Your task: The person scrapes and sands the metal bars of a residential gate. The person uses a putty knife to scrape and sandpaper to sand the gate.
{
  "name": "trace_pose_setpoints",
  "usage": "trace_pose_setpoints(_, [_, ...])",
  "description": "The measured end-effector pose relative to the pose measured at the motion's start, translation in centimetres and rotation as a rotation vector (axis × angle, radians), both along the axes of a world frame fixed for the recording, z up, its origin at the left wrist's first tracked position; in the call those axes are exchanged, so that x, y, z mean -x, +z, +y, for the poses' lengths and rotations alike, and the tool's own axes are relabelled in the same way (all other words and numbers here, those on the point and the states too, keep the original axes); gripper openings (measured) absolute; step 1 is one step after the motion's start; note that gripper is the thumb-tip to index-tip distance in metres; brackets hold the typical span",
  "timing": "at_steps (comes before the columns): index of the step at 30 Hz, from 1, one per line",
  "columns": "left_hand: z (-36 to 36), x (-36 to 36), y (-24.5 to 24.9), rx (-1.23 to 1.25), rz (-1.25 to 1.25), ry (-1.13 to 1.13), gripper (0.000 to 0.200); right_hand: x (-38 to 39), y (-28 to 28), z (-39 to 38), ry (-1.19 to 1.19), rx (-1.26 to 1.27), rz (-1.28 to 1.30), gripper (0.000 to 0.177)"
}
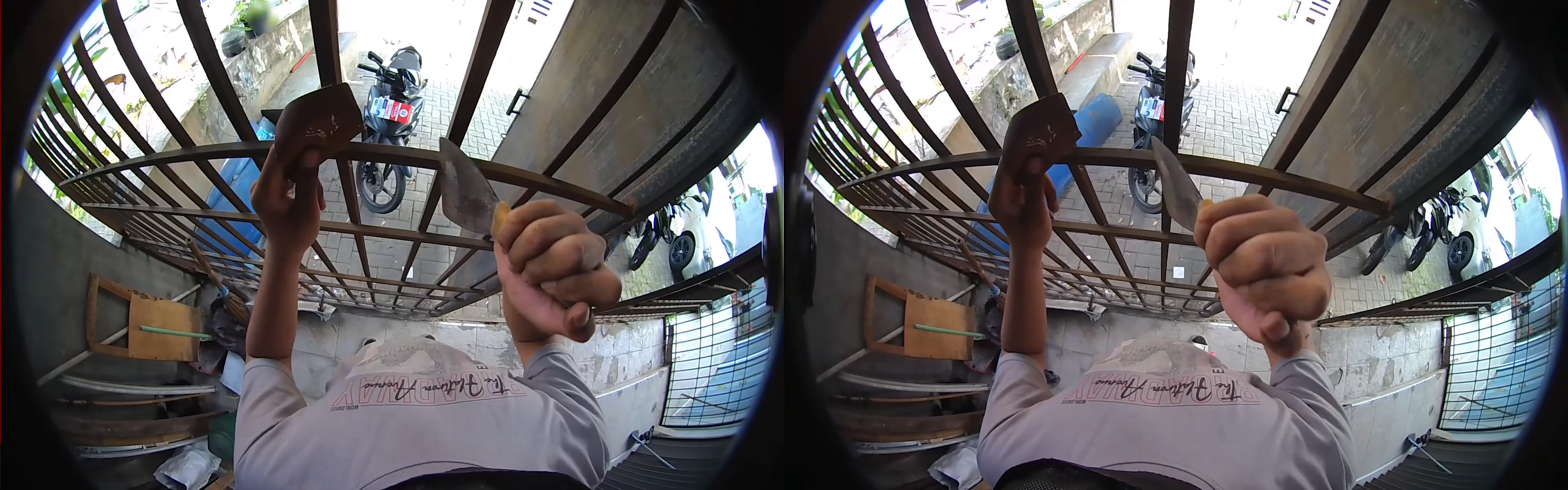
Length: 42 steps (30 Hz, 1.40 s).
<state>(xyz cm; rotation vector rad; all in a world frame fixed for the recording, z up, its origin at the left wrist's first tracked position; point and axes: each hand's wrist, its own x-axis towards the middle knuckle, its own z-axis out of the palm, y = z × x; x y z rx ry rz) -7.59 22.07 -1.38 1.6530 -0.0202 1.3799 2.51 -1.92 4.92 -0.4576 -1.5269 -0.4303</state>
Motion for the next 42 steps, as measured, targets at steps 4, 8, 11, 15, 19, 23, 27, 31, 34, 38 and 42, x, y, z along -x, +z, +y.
trace_pose_setpoints(4, [0.0,0.2,0.0,0.023,0.034,0.002,0.038,0.8,-0.5,0.3,-0.079,-0.050,-0.018,0.032])
trace_pose_setpoints(8, [0.1,0.5,0.2,0.014,0.053,-0.002,0.038,0.5,-0.4,-0.3,-0.059,-0.023,-0.037,0.032])
trace_pose_setpoints(11, [-0.2,0.5,0.3,0.037,0.035,0.001,0.037,0.5,-0.6,0.1,-0.062,-0.054,0.000,0.033])
trace_pose_setpoints(15, [-0.1,0.7,0.3,0.063,0.046,-0.032,0.035,-0.1,-0.7,0.2,-0.031,-0.077,0.011,0.033])
trace_pose_setpoints(19, [0.0,0.6,0.7,0.021,0.061,-0.006,0.034,-0.3,-0.4,0.2,0.037,-0.104,-0.028,0.033])
trace_pose_setpoints(23, [-0.8,0.5,1.1,0.049,0.081,0.070,0.041,-0.7,-0.4,0.1,0.056,-0.089,-0.013,0.033])
trace_pose_setpoints(27, [-0.8,0.5,1.0,0.039,0.069,0.079,0.042,-0.4,-0.5,-0.1,0.020,-0.034,0.013,0.034])
trace_pose_setpoints(31, [-0.7,0.6,1.0,0.053,0.064,0.054,0.043,-0.4,-0.4,-0.5,0.017,0.001,0.037,0.037])
trace_pose_setpoints(34, [-0.5,0.6,0.9,0.060,0.067,0.057,0.043,-1.1,-0.5,-0.2,0.113,-0.009,0.008,0.038])
trace_pose_setpoints(38, [-0.9,0.7,1.6,0.083,0.090,0.071,0.045,-0.6,-0.3,0.1,0.075,-0.054,0.079,0.046])
trace_pose_setpoints(42, [-0.7,0.7,1.7,0.060,0.091,0.091,0.045,-1.0,-0.2,0.7,0.185,-0.098,0.086,0.052])
